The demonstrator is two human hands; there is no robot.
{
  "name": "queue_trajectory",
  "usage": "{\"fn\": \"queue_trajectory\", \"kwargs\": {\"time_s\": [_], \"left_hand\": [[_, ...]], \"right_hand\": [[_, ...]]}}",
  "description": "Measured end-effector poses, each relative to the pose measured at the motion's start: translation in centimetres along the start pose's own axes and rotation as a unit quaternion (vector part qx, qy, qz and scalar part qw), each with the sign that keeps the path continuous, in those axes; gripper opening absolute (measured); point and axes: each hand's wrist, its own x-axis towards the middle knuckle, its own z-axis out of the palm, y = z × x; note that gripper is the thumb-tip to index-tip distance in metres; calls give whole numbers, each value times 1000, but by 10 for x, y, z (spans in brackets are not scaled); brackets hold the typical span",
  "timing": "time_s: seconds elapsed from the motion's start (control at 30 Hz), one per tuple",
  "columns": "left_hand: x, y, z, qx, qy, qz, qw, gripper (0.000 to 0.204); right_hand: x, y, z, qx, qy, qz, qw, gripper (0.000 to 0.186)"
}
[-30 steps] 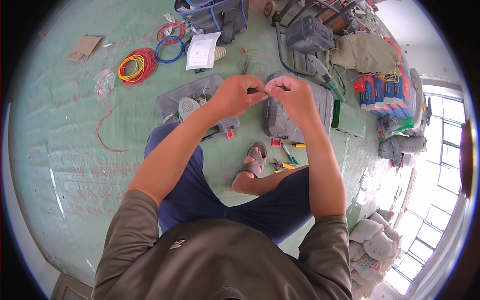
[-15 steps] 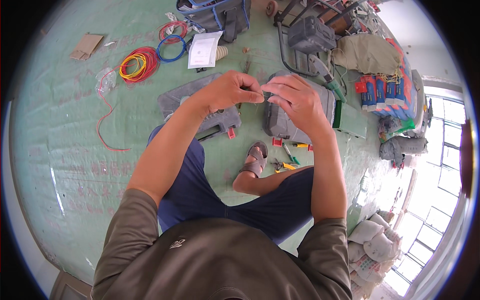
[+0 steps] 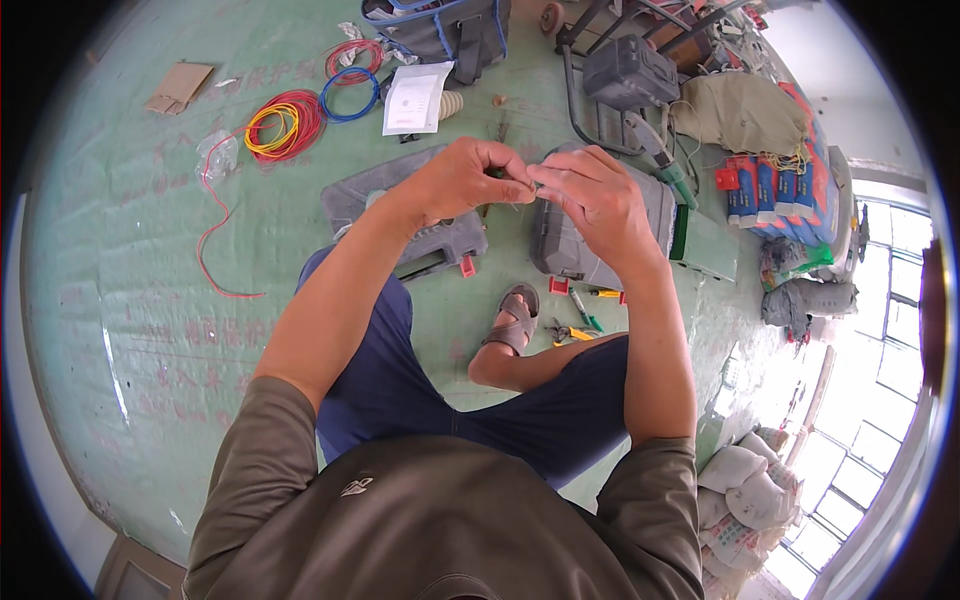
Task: Preparing wiring and clearing debris from a wall electrical box using a hammer.
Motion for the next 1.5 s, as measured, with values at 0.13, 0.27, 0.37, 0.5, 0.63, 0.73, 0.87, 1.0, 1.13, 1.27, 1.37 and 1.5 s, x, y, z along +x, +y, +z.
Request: {"fn": "queue_trajectory", "kwargs": {"time_s": [0.13,0.27,0.37,0.5,0.63,0.73,0.87,1.0,1.13,1.27,1.37,1.5], "left_hand": [[1,-2,4,7,21,21,1000,7],[3,-5,10,101,73,22,992,5],[4,-8,17,265,130,122,948,7],[4,-10,24,457,183,289,821,14],[3,-9,27,494,166,293,802,16],[2,-8,29,498,170,313,790,16],[2,-7,26,510,181,314,780,16],[1,-8,18,484,192,301,799,14],[1,-9,15,467,186,284,816,13],[1,-9,16,445,176,249,842,12],[0,-8,15,436,175,232,852,12],[0,-7,15,414,190,243,856,12]], "right_hand": [[-2,3,2,2,7,9,1000,25],[-4,3,6,-19,8,44,999,16],[-5,-3,8,5,-5,156,988,8],[-4,-8,9,50,-49,355,932,15],[-5,1,11,143,-92,486,857,20],[-7,10,13,259,-90,516,811,21],[-12,14,11,450,-74,538,709,24],[-14,7,2,276,-23,391,878,19],[-11,3,3,40,-4,126,991,24],[-8,4,8,-51,3,20,998,24],[-6,4,9,-71,20,4,997,19],[-6,-1,16,-64,49,9,997,14]]}}
